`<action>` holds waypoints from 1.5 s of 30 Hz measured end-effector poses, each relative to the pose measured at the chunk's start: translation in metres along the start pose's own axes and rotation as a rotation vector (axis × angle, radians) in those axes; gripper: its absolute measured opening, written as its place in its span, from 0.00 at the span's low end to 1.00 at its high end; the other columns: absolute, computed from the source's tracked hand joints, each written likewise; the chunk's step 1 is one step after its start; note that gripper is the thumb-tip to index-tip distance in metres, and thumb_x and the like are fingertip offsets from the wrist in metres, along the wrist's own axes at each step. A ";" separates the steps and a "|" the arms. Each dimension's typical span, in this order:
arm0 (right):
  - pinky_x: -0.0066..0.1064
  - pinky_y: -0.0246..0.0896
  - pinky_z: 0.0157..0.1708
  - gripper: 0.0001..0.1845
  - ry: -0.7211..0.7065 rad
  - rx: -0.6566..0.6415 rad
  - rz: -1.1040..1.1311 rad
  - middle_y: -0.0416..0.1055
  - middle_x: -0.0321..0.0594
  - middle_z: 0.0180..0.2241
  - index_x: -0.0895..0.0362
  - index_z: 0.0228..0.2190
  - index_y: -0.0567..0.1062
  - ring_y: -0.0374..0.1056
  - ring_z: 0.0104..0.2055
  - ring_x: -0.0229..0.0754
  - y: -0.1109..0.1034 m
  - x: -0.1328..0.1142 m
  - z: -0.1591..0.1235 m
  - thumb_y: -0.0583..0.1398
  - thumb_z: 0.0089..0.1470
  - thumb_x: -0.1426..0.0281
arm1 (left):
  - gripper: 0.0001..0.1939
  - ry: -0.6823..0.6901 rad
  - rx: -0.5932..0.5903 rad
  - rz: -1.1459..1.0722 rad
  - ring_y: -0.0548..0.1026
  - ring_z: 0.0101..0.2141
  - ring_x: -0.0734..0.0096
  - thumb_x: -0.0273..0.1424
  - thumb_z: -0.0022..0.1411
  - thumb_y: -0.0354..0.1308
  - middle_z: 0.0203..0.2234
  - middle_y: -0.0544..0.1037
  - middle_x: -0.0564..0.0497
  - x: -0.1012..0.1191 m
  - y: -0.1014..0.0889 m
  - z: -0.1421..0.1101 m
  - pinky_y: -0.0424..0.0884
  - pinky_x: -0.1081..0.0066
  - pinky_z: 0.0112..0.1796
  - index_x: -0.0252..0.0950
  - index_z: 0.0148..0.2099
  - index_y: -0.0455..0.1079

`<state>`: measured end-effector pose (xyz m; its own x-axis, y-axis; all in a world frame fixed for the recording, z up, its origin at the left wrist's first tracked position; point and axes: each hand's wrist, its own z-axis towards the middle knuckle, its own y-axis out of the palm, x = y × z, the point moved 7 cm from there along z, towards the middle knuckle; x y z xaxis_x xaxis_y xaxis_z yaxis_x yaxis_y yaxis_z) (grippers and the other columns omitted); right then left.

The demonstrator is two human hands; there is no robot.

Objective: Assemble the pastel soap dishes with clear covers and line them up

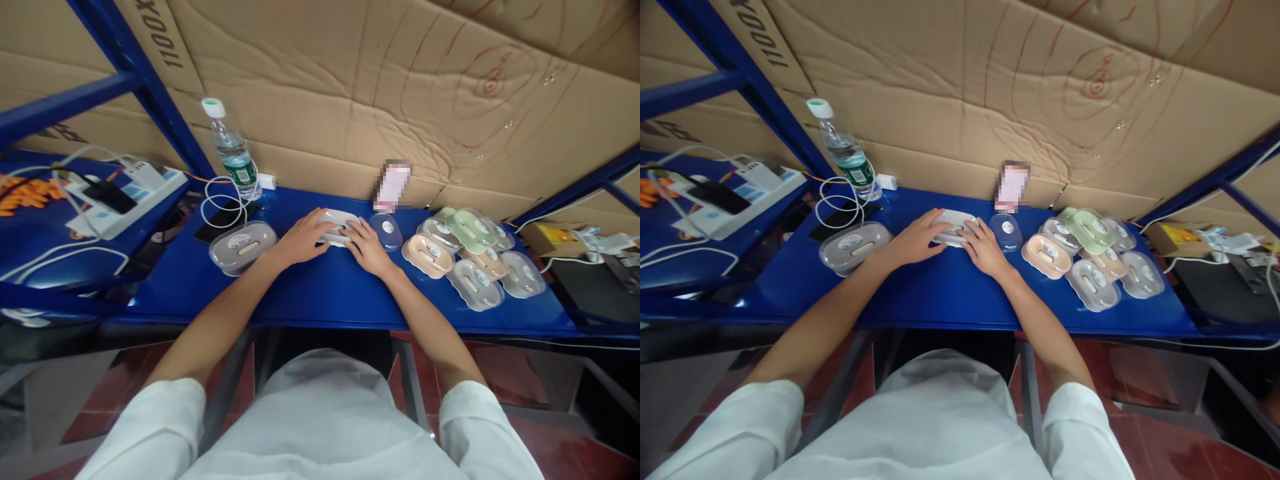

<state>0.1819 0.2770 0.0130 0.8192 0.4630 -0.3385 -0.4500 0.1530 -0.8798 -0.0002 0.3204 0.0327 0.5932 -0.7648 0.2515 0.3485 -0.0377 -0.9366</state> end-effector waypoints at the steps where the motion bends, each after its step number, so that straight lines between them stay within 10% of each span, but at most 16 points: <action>1: 0.62 0.46 0.78 0.26 -0.004 0.016 0.015 0.63 0.46 0.73 0.50 0.66 0.74 0.47 0.80 0.57 -0.001 0.000 0.001 0.52 0.76 0.58 | 0.27 -0.018 0.000 -0.016 0.54 0.77 0.39 0.37 0.74 0.57 0.77 0.55 0.31 -0.002 0.001 0.000 0.61 0.42 0.71 0.35 0.71 0.66; 13: 0.63 0.49 0.77 0.24 -0.022 -0.004 -0.004 0.65 0.46 0.72 0.50 0.65 0.76 0.53 0.79 0.55 -0.002 0.001 0.002 0.56 0.74 0.59 | 0.27 -0.015 -0.074 -0.026 0.58 0.76 0.53 0.32 0.73 0.57 0.76 0.63 0.45 -0.017 0.007 0.002 0.60 0.48 0.72 0.46 0.72 0.68; 34: 0.57 0.56 0.74 0.23 -0.094 -0.028 -0.048 0.73 0.49 0.67 0.53 0.63 0.77 0.62 0.74 0.55 -0.007 -0.008 0.004 0.58 0.72 0.60 | 0.21 -0.022 -0.067 0.012 0.64 0.71 0.47 0.31 0.73 0.60 0.71 0.71 0.43 -0.006 -0.002 0.000 0.67 0.44 0.68 0.45 0.64 0.78; 40: 0.74 0.52 0.69 0.39 0.420 0.323 -0.232 0.63 0.61 0.71 0.56 0.70 0.67 0.56 0.74 0.72 -0.065 0.060 -0.020 0.56 0.69 0.45 | 0.18 -0.004 -0.075 -0.030 0.67 0.66 0.49 0.39 0.72 0.62 0.66 0.73 0.45 -0.005 -0.011 -0.003 0.69 0.48 0.65 0.47 0.60 0.81; 45: 0.74 0.57 0.65 0.43 0.527 0.177 -0.242 0.70 0.66 0.64 0.59 0.68 0.68 0.67 0.65 0.74 -0.052 0.086 -0.029 0.60 0.65 0.43 | 0.22 -0.036 -0.098 -0.125 0.65 0.66 0.45 0.43 0.66 0.69 0.71 0.66 0.44 -0.008 -0.011 -0.003 0.67 0.46 0.66 0.45 0.59 0.80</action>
<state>0.2865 0.2832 0.0199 0.9512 -0.0913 -0.2948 -0.2437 0.3638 -0.8990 -0.0110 0.3248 0.0401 0.5759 -0.7268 0.3742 0.3499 -0.1945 -0.9164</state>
